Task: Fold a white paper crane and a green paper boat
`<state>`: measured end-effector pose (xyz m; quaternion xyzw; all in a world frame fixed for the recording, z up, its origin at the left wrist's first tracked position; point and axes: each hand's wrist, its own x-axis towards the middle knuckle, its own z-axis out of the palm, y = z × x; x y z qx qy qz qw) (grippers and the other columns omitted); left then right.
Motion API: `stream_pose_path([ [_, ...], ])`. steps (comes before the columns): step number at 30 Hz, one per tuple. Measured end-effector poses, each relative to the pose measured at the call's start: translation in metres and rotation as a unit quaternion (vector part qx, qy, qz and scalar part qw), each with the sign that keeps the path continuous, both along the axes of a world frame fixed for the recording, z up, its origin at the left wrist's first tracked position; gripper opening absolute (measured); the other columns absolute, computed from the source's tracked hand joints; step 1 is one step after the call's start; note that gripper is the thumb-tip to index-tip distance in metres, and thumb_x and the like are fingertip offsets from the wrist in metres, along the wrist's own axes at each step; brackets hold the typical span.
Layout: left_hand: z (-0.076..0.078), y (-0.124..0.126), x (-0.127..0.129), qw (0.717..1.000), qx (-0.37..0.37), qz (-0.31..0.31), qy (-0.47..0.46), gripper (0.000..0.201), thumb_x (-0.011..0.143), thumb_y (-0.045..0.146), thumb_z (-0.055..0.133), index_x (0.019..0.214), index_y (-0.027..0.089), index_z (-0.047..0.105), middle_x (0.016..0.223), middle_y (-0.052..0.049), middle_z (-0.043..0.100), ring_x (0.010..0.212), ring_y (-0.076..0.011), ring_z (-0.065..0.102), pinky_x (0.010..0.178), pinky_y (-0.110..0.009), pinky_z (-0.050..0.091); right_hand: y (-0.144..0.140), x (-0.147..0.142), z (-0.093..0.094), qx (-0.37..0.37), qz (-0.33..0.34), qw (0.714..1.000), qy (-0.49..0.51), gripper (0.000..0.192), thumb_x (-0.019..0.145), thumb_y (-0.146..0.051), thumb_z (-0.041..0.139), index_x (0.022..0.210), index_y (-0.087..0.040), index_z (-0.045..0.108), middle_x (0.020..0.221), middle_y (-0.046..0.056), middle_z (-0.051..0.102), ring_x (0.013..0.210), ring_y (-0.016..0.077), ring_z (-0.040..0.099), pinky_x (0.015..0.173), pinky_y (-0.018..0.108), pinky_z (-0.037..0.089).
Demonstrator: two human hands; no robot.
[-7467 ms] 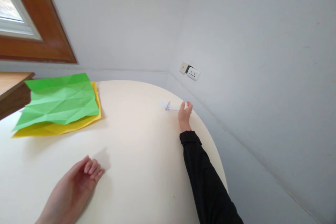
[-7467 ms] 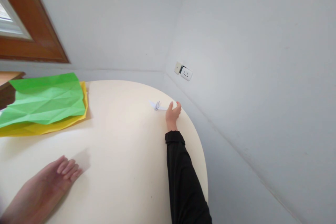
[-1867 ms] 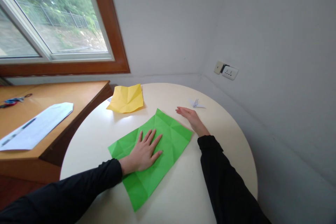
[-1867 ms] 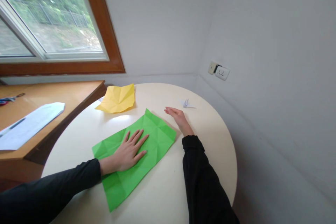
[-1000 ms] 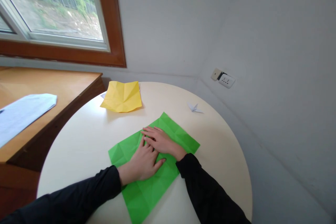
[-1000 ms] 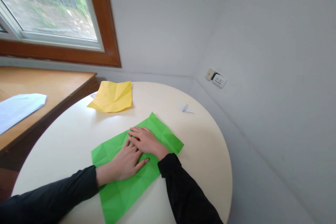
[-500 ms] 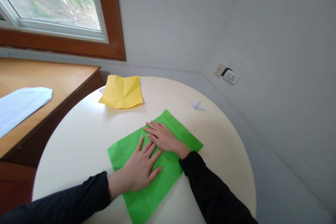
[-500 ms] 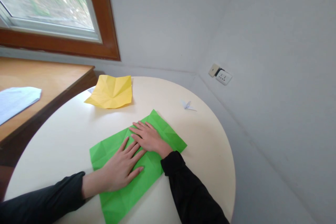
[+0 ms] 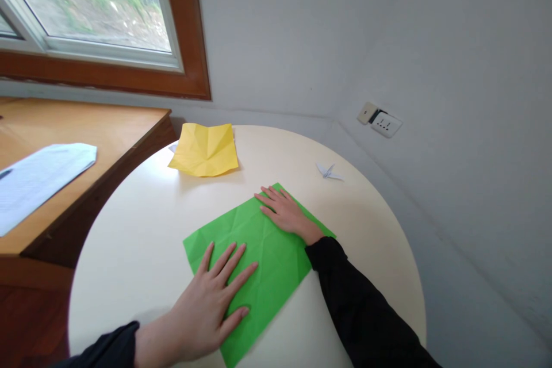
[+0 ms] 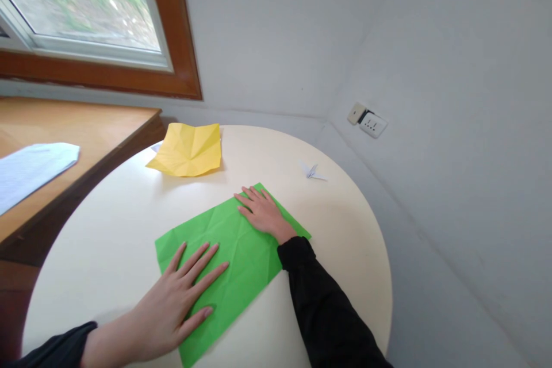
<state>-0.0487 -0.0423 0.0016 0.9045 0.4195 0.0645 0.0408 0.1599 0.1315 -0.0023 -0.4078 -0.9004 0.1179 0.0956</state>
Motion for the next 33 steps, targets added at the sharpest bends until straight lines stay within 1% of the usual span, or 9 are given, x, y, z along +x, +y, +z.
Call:
stream_pose_path([
  [6, 0.000, -0.019, -0.008, 0.998, 0.054, 0.009, 0.023, 0.063, 0.090, 0.047, 0.038, 0.146, 0.031, 0.015, 0.149, -0.011, 0.030, 0.135, -0.0338, 0.029, 0.107, -0.061, 0.012, 0.010, 0.012, -0.002, 0.019, -0.034, 0.998, -0.058, 0.048, 0.096, -0.045, 0.024, 0.141, -0.029, 0.034, 0.151, 0.002, 0.028, 0.139, 0.0213, 0.022, 0.112, 0.043, 0.017],
  [12, -0.002, -0.031, -0.012, 0.992, 0.117, 0.001, 0.041, 0.067, 0.087, 0.055, 0.039, 0.145, 0.029, 0.020, 0.143, -0.016, 0.039, 0.132, -0.0357, 0.034, 0.106, -0.061, 0.006, 0.007, 0.021, -0.002, 0.051, -0.070, 0.995, -0.050, 0.048, 0.096, -0.043, 0.024, 0.140, -0.027, 0.035, 0.149, 0.005, 0.033, 0.139, 0.0206, 0.022, 0.113, 0.045, 0.014],
  [15, -0.003, -0.033, -0.013, 0.994, 0.104, 0.001, 0.041, 0.069, 0.086, 0.057, 0.039, 0.145, 0.030, 0.019, 0.142, -0.016, 0.041, 0.133, -0.0369, 0.032, 0.105, -0.062, 0.009, 0.004, 0.027, -0.001, 0.054, -0.080, 0.994, -0.050, 0.048, 0.097, -0.041, 0.023, 0.140, -0.026, 0.035, 0.149, 0.006, 0.033, 0.139, 0.0206, 0.022, 0.112, 0.045, 0.015],
  [19, -0.002, -0.031, -0.014, 0.998, 0.051, 0.005, 0.033, 0.067, 0.086, 0.056, 0.040, 0.145, 0.033, 0.018, 0.144, -0.016, 0.037, 0.135, -0.0387, 0.027, 0.102, -0.065, 0.018, 0.001, 0.035, -0.002, 0.056, -0.099, 0.992, -0.055, 0.048, 0.097, -0.040, 0.022, 0.140, -0.025, 0.036, 0.149, 0.007, 0.032, 0.139, 0.0211, 0.022, 0.112, 0.045, 0.016],
  [23, 0.008, -0.023, -0.017, 0.999, -0.027, 0.023, 0.034, 0.064, 0.085, 0.060, 0.039, 0.142, 0.036, 0.026, 0.147, -0.017, 0.032, 0.136, -0.0396, 0.024, 0.101, -0.065, 0.024, 0.000, 0.041, -0.004, 0.042, -0.120, 0.989, -0.071, 0.051, 0.096, -0.042, 0.021, 0.142, -0.024, 0.032, 0.151, 0.008, 0.028, 0.140, 0.0224, 0.022, 0.112, 0.045, 0.017],
  [25, 0.015, -0.014, -0.019, 0.996, -0.068, 0.044, 0.043, 0.061, 0.086, 0.060, 0.036, 0.141, 0.035, 0.029, 0.148, -0.017, 0.030, 0.137, -0.0392, 0.021, 0.102, -0.064, 0.024, 0.000, 0.044, -0.005, 0.030, -0.129, 0.988, -0.081, 0.052, 0.096, -0.043, 0.021, 0.144, -0.024, 0.029, 0.152, 0.008, 0.025, 0.140, 0.0232, 0.020, 0.112, 0.045, 0.017],
  [27, 0.021, -0.003, -0.022, 0.991, -0.099, 0.067, 0.057, 0.060, 0.087, 0.060, 0.033, 0.142, 0.034, 0.028, 0.149, -0.016, 0.027, 0.138, -0.0373, 0.019, 0.104, -0.062, 0.023, -0.001, 0.047, -0.007, 0.021, -0.135, 0.987, -0.090, 0.055, 0.095, -0.045, 0.019, 0.144, -0.023, 0.027, 0.152, 0.009, 0.023, 0.141, 0.0240, 0.018, 0.112, 0.045, 0.017],
  [30, 0.025, 0.018, -0.027, 0.985, -0.120, 0.101, 0.076, 0.059, 0.090, 0.058, 0.025, 0.143, 0.033, 0.026, 0.151, -0.014, 0.024, 0.139, -0.0340, 0.015, 0.106, -0.059, 0.021, -0.007, 0.052, -0.010, 0.022, -0.146, 0.984, -0.097, 0.057, 0.095, -0.049, 0.016, 0.145, -0.022, 0.026, 0.152, 0.009, 0.022, 0.141, 0.0247, 0.016, 0.113, 0.045, 0.017],
  [33, 0.023, 0.043, -0.030, 0.978, -0.117, 0.147, 0.093, 0.059, 0.091, 0.057, 0.020, 0.143, 0.028, 0.027, 0.150, -0.015, 0.027, 0.140, -0.0331, 0.016, 0.107, -0.058, 0.018, -0.018, 0.055, -0.013, 0.036, -0.165, 0.981, -0.097, 0.058, 0.094, -0.049, 0.017, 0.144, -0.022, 0.028, 0.152, 0.010, 0.023, 0.141, 0.0252, 0.017, 0.113, 0.045, 0.017],
])
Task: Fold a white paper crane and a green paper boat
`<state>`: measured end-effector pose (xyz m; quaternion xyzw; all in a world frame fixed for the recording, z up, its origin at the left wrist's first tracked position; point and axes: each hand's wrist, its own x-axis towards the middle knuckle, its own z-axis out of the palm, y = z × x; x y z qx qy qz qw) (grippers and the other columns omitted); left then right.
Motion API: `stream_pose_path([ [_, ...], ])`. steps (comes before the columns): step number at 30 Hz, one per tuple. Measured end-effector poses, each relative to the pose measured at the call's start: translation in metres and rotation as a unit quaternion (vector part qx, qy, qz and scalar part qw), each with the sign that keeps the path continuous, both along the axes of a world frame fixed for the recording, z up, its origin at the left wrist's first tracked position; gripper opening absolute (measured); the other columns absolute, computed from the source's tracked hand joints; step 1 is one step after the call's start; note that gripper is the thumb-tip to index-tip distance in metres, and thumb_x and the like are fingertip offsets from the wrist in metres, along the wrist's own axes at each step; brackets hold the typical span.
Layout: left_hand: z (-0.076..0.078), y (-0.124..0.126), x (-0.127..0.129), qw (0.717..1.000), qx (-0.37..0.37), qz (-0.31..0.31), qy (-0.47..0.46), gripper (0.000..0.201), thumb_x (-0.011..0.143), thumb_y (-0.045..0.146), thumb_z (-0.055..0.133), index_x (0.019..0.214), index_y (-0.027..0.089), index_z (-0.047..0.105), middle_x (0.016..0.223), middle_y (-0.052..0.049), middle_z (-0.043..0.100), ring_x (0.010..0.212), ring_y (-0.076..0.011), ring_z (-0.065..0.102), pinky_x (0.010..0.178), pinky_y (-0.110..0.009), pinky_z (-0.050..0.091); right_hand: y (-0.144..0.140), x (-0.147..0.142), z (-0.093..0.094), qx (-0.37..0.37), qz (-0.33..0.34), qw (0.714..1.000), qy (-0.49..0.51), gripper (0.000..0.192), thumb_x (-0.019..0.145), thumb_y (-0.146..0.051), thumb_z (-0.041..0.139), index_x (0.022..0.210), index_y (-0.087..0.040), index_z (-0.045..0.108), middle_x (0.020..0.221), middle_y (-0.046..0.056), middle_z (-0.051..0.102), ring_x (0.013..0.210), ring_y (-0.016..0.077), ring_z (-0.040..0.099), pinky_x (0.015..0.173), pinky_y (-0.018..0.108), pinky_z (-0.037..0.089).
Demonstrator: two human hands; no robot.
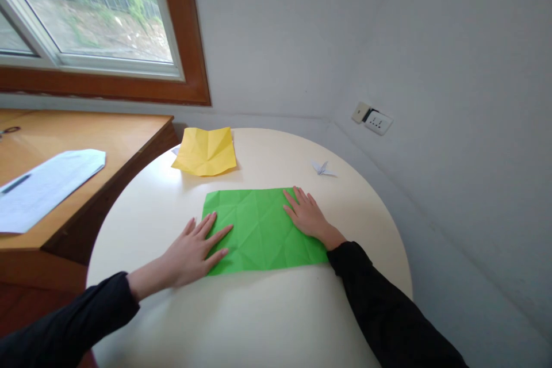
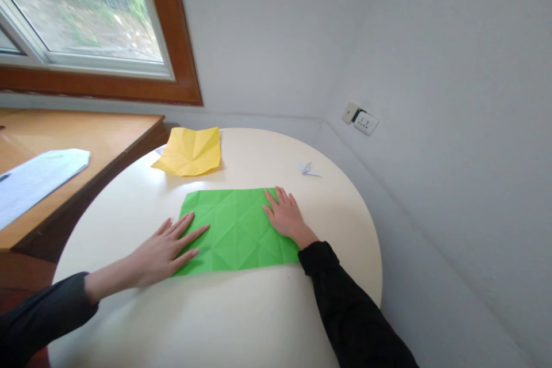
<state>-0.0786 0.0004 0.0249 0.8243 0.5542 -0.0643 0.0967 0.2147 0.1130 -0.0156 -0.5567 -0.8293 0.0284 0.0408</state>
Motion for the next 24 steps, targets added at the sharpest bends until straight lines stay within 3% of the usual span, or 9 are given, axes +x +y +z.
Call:
stream_pose_path([
  [4, -0.005, 0.032, 0.004, 0.998, 0.022, 0.050, 0.029, 0.058, 0.092, 0.053, 0.022, 0.144, 0.027, 0.024, 0.150, -0.017, 0.026, 0.139, -0.0347, 0.017, 0.107, -0.058, 0.015, -0.023, 0.002, -0.001, 0.018, -0.037, 0.999, -0.006, 0.056, 0.094, -0.046, 0.021, 0.143, -0.021, 0.030, 0.152, 0.011, 0.024, 0.140, 0.0268, 0.019, 0.112, 0.046, 0.019],
  [10, -0.012, 0.060, 0.018, 0.995, 0.067, 0.060, 0.033, 0.061, 0.092, 0.055, 0.020, 0.144, 0.024, 0.025, 0.148, -0.020, 0.029, 0.138, -0.0374, 0.018, 0.108, -0.055, 0.014, -0.062, 0.006, -0.001, 0.031, -0.064, 0.997, -0.032, 0.054, 0.094, -0.043, 0.029, 0.142, -0.021, 0.033, 0.149, 0.014, 0.029, 0.139, 0.0294, 0.022, 0.110, 0.046, 0.022],
  [16, -0.023, 0.066, 0.024, 0.992, 0.106, 0.061, 0.007, 0.063, 0.090, 0.057, 0.025, 0.145, 0.024, 0.024, 0.150, -0.019, 0.023, 0.138, -0.0390, 0.015, 0.108, -0.053, 0.015, -0.089, 0.018, -0.010, 0.065, -0.049, 0.996, -0.022, 0.052, 0.094, -0.044, 0.028, 0.141, -0.024, 0.035, 0.148, 0.012, 0.033, 0.137, 0.0289, 0.027, 0.109, 0.048, 0.023],
  [24, -0.028, 0.057, 0.020, 0.988, 0.134, 0.074, -0.037, 0.056, 0.092, 0.050, 0.028, 0.142, 0.026, 0.032, 0.152, -0.014, 0.022, 0.139, -0.0364, 0.016, 0.109, -0.055, 0.012, -0.091, 0.023, -0.015, 0.072, -0.033, 0.997, -0.009, 0.053, 0.093, -0.047, 0.028, 0.141, -0.027, 0.035, 0.148, 0.010, 0.033, 0.136, 0.0299, 0.028, 0.109, 0.050, 0.022],
])
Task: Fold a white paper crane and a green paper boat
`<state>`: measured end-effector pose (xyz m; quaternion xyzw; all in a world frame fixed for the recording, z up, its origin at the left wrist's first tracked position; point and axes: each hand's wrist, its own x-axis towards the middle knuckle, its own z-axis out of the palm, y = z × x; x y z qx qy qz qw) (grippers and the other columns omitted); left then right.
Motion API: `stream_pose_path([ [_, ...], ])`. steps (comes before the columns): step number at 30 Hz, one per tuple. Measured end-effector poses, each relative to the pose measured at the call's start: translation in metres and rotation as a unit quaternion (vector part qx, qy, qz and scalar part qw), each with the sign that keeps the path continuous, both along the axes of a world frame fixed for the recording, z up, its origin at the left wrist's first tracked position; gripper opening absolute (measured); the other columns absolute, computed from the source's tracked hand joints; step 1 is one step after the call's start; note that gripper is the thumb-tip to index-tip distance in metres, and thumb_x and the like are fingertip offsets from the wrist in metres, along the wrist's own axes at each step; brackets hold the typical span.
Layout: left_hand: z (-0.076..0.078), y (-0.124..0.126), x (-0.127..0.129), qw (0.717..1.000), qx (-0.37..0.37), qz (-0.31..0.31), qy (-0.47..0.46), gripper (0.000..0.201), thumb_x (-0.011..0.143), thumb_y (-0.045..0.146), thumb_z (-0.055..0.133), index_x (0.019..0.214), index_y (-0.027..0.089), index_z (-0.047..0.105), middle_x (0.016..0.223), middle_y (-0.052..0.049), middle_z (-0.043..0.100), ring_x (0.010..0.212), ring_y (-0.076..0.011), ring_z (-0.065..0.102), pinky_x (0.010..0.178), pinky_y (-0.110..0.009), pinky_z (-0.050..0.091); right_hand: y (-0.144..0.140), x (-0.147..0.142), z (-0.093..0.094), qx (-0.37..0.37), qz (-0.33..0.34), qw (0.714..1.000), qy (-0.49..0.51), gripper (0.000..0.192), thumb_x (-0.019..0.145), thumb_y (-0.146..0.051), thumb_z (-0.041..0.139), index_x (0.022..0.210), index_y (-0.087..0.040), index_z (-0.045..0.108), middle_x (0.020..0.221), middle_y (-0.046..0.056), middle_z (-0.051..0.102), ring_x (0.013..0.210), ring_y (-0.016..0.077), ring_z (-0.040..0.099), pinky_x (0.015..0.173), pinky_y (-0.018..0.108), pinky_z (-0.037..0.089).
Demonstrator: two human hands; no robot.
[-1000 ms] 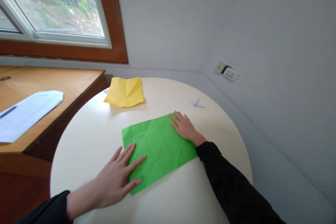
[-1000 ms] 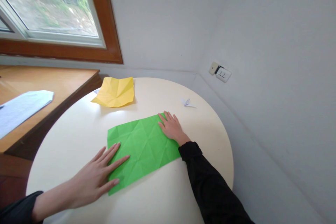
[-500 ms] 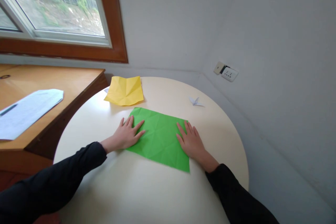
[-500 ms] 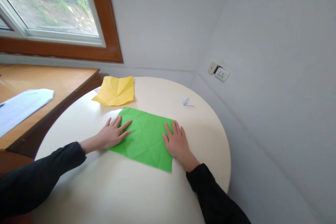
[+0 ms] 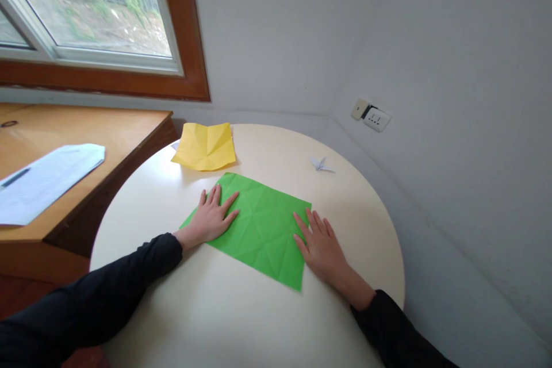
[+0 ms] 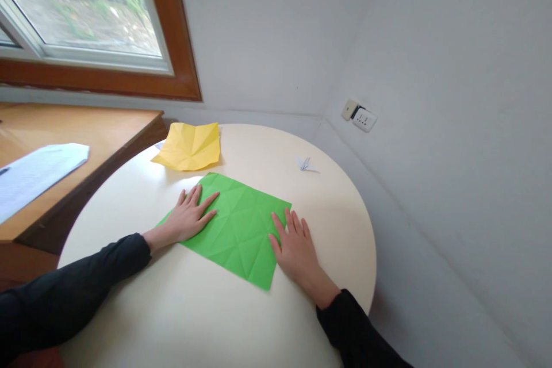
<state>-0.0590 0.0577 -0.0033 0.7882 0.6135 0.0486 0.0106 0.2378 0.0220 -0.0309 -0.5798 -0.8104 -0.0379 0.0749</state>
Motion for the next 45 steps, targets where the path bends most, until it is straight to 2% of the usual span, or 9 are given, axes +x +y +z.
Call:
stream_pose_path([
  [6, 0.001, -0.013, -0.019, 1.000, -0.007, 0.005, 0.015, 0.052, 0.093, 0.047, 0.025, 0.142, 0.029, 0.031, 0.151, -0.012, 0.025, 0.139, -0.0343, 0.016, 0.110, -0.054, 0.014, -0.001, -0.002, 0.006, -0.027, -0.011, 1.000, 0.003, 0.053, 0.093, -0.046, 0.029, 0.141, -0.026, 0.035, 0.149, 0.011, 0.031, 0.137, 0.0301, 0.027, 0.110, 0.049, 0.020],
  [12, 0.002, -0.038, -0.043, 0.999, -0.020, 0.027, 0.022, 0.052, 0.094, 0.043, 0.024, 0.142, 0.026, 0.031, 0.152, -0.013, 0.023, 0.139, -0.0310, 0.019, 0.110, -0.053, 0.014, -0.001, -0.003, 0.011, -0.041, -0.011, 0.999, -0.013, 0.053, 0.094, -0.046, 0.029, 0.142, -0.024, 0.033, 0.149, 0.013, 0.029, 0.139, 0.0298, 0.023, 0.110, 0.048, 0.020],
  [15, 0.001, -0.061, -0.055, 0.999, -0.017, 0.036, 0.026, 0.053, 0.093, 0.043, 0.026, 0.142, 0.025, 0.031, 0.151, -0.014, 0.025, 0.139, -0.0295, 0.019, 0.110, -0.053, 0.015, 0.001, -0.002, 0.010, -0.040, -0.011, 0.999, -0.011, 0.054, 0.094, -0.047, 0.028, 0.142, -0.024, 0.033, 0.149, 0.013, 0.029, 0.139, 0.0292, 0.023, 0.110, 0.047, 0.020],
  [19, -0.004, -0.110, -0.069, 0.999, -0.004, 0.040, 0.028, 0.053, 0.093, 0.043, 0.027, 0.141, 0.024, 0.034, 0.149, -0.015, 0.029, 0.139, -0.0300, 0.021, 0.109, -0.053, 0.018, 0.003, 0.000, 0.007, -0.027, -0.004, 1.000, 0.001, 0.053, 0.094, -0.047, 0.026, 0.142, -0.024, 0.033, 0.150, 0.012, 0.029, 0.139, 0.0269, 0.023, 0.110, 0.046, 0.021],
  [22, -0.010, -0.143, -0.073, 0.999, 0.026, 0.041, 0.011, 0.050, 0.093, 0.043, 0.029, 0.140, 0.026, 0.037, 0.148, -0.013, 0.032, 0.137, -0.0296, 0.027, 0.109, -0.053, 0.021, 0.003, 0.001, 0.007, -0.021, -0.002, 1.000, -0.002, 0.052, 0.094, -0.044, 0.027, 0.141, -0.022, 0.035, 0.148, 0.012, 0.032, 0.138, 0.0263, 0.026, 0.110, 0.046, 0.022],
  [24, -0.011, -0.156, -0.072, 0.998, 0.039, 0.045, 0.001, 0.050, 0.093, 0.042, 0.030, 0.139, 0.026, 0.038, 0.147, -0.012, 0.034, 0.136, -0.0284, 0.029, 0.109, -0.051, 0.022, 0.004, 0.002, 0.007, -0.017, 0.005, 1.000, -0.002, 0.051, 0.095, -0.044, 0.028, 0.140, -0.022, 0.036, 0.148, 0.011, 0.033, 0.138, 0.0259, 0.026, 0.110, 0.047, 0.023],
  [33, -0.001, -0.157, -0.063, 0.996, 0.041, 0.070, -0.033, 0.053, 0.093, 0.041, 0.027, 0.138, 0.017, 0.040, 0.145, -0.016, 0.037, 0.135, -0.0278, 0.032, 0.108, -0.052, 0.023, 0.006, 0.002, 0.006, 0.009, 0.005, 1.000, 0.028, 0.051, 0.096, -0.043, 0.024, 0.141, -0.020, 0.035, 0.148, 0.012, 0.034, 0.138, 0.0258, 0.026, 0.109, 0.045, 0.026],
  [39, -0.003, -0.157, -0.065, 0.994, 0.048, 0.076, -0.060, 0.052, 0.092, 0.041, 0.028, 0.135, 0.017, 0.043, 0.143, -0.014, 0.042, 0.134, -0.0253, 0.033, 0.110, -0.051, 0.021, 0.008, 0.005, 0.002, 0.032, 0.013, 0.998, 0.047, 0.050, 0.096, -0.032, 0.020, 0.140, -0.015, 0.036, 0.146, 0.012, 0.037, 0.137, 0.0241, 0.028, 0.109, 0.044, 0.029],
  [45, -0.004, -0.158, -0.065, 0.994, 0.053, 0.078, -0.061, 0.050, 0.092, 0.041, 0.029, 0.132, 0.016, 0.045, 0.140, -0.014, 0.045, 0.133, -0.0253, 0.036, 0.110, -0.051, 0.023, 0.010, 0.014, -0.004, 0.054, 0.049, 0.993, 0.091, 0.053, 0.088, -0.016, 0.025, 0.140, -0.018, 0.037, 0.146, 0.005, 0.038, 0.136, 0.0204, 0.030, 0.110, 0.043, 0.030],
])
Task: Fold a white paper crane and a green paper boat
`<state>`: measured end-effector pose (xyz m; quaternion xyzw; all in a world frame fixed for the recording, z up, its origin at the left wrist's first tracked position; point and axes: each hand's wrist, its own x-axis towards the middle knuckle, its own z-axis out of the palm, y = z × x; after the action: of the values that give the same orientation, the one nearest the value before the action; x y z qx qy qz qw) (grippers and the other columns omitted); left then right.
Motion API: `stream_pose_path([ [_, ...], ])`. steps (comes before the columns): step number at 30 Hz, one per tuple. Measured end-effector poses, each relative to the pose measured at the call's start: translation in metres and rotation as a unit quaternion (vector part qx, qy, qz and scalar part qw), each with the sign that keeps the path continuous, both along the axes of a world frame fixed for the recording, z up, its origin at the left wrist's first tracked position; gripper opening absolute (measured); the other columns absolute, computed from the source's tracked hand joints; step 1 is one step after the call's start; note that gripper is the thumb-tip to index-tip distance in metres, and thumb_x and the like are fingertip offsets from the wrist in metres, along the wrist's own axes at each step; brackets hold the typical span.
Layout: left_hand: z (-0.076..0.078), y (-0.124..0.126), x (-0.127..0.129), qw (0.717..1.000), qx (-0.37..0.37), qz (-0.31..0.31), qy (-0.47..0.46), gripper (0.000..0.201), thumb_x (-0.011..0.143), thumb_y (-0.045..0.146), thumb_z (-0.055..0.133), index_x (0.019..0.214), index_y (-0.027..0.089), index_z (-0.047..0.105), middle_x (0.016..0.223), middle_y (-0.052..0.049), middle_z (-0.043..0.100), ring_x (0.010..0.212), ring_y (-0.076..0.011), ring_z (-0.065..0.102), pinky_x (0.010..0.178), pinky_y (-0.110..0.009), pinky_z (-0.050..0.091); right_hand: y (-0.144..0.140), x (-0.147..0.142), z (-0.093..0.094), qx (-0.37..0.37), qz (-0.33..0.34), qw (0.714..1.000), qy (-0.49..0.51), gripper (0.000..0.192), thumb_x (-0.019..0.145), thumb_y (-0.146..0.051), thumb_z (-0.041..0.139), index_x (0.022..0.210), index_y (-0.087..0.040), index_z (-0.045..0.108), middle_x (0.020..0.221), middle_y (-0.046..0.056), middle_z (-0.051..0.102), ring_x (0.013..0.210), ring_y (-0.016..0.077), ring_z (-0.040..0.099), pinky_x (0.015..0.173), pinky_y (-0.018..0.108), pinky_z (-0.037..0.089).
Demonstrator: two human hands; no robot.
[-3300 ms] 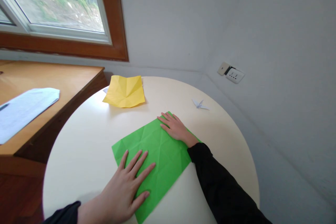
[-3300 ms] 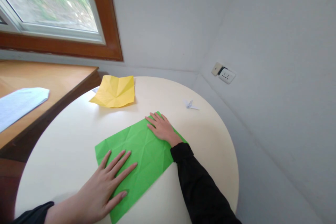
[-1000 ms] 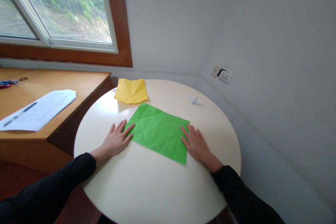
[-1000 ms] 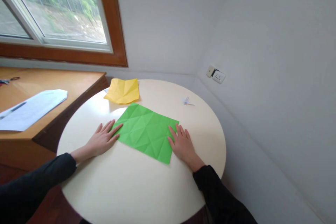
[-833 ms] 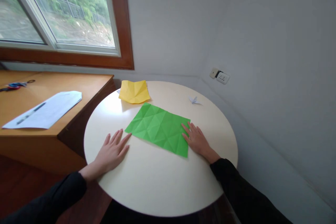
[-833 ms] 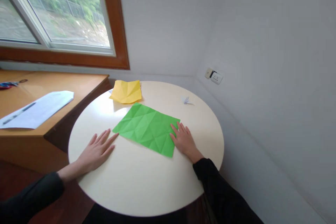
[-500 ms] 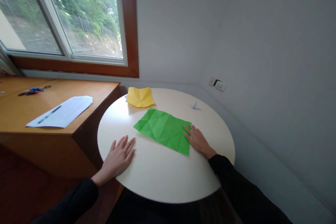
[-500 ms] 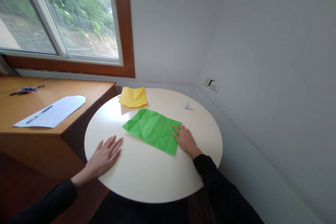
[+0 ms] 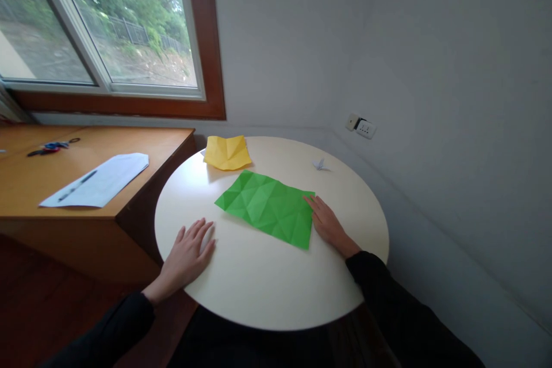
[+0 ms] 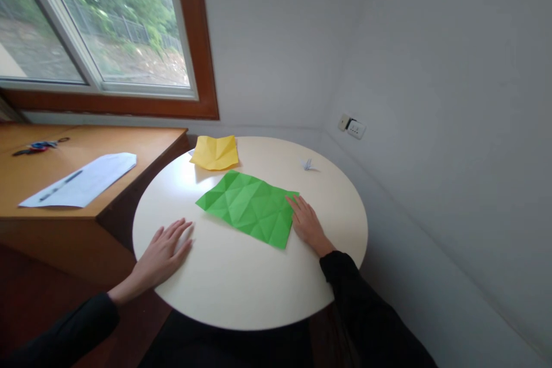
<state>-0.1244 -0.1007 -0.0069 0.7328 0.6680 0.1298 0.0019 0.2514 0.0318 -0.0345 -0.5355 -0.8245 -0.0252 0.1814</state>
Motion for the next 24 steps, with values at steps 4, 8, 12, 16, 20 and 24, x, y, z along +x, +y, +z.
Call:
stream_pose_path([
  [4, 0.0011, -0.0011, -0.0007, 1.000, 0.006, -0.002, 0.001, 0.048, 0.092, 0.041, 0.029, 0.130, 0.017, 0.046, 0.139, -0.014, 0.047, 0.132, -0.0249, 0.037, 0.110, -0.050, 0.024, -0.0016, 0.0012, 0.0003, -0.003, 0.016, 1.000, 0.020, 0.059, 0.081, -0.010, 0.028, 0.139, -0.017, 0.038, 0.147, 0.005, 0.037, 0.137, 0.0203, 0.028, 0.111, 0.042, 0.028],
  [8, 0.0019, -0.0022, -0.0008, 1.000, -0.003, 0.009, -0.005, 0.047, 0.091, 0.040, 0.029, 0.127, 0.015, 0.046, 0.138, -0.014, 0.047, 0.132, -0.0247, 0.038, 0.110, -0.049, 0.024, -0.0025, -0.0002, -0.0010, 0.004, 0.021, 0.999, 0.026, 0.059, 0.080, -0.008, 0.029, 0.137, -0.019, 0.041, 0.147, 0.005, 0.037, 0.137, 0.0217, 0.028, 0.111, 0.044, 0.028],
  [12, 0.0028, -0.0036, -0.0002, 1.000, -0.007, 0.014, -0.012, 0.043, 0.091, 0.038, 0.029, 0.122, 0.014, 0.049, 0.137, -0.015, 0.048, 0.131, -0.0243, 0.039, 0.111, -0.049, 0.024, -0.0039, -0.0020, -0.0010, 0.011, 0.021, 0.999, 0.028, 0.056, 0.082, -0.007, 0.029, 0.134, -0.018, 0.047, 0.144, 0.007, 0.039, 0.135, 0.0233, 0.030, 0.110, 0.044, 0.029],
  [16, 0.0034, -0.0048, 0.0003, 1.000, -0.010, 0.012, -0.018, 0.042, 0.091, 0.037, 0.029, 0.120, 0.014, 0.048, 0.136, -0.016, 0.048, 0.130, -0.0242, 0.040, 0.111, -0.049, 0.024, -0.0067, -0.0026, 0.0026, 0.013, 0.026, 0.999, 0.035, 0.054, 0.083, -0.009, 0.030, 0.132, -0.020, 0.049, 0.143, 0.007, 0.041, 0.134, 0.0230, 0.032, 0.110, 0.044, 0.031],
  [20, -0.0001, -0.0040, -0.0010, 1.000, 0.006, 0.010, -0.024, 0.039, 0.090, 0.036, 0.030, 0.118, 0.015, 0.049, 0.134, -0.015, 0.050, 0.129, -0.0241, 0.042, 0.110, -0.049, 0.025, -0.0070, -0.0003, 0.0019, 0.032, 0.054, 0.996, 0.057, 0.051, 0.085, -0.011, 0.033, 0.131, -0.024, 0.050, 0.142, 0.006, 0.042, 0.132, 0.0240, 0.035, 0.108, 0.047, 0.033],
  [24, -0.0043, -0.0016, -0.0028, 0.999, 0.022, 0.006, -0.030, 0.037, 0.090, 0.035, 0.032, 0.116, 0.015, 0.049, 0.132, -0.015, 0.052, 0.127, -0.0256, 0.043, 0.109, -0.050, 0.027, -0.0056, 0.0016, -0.0016, 0.064, 0.094, 0.990, 0.085, 0.049, 0.083, -0.009, 0.038, 0.125, -0.025, 0.056, 0.137, 0.008, 0.047, 0.128, 0.0260, 0.040, 0.104, 0.050, 0.037],
])
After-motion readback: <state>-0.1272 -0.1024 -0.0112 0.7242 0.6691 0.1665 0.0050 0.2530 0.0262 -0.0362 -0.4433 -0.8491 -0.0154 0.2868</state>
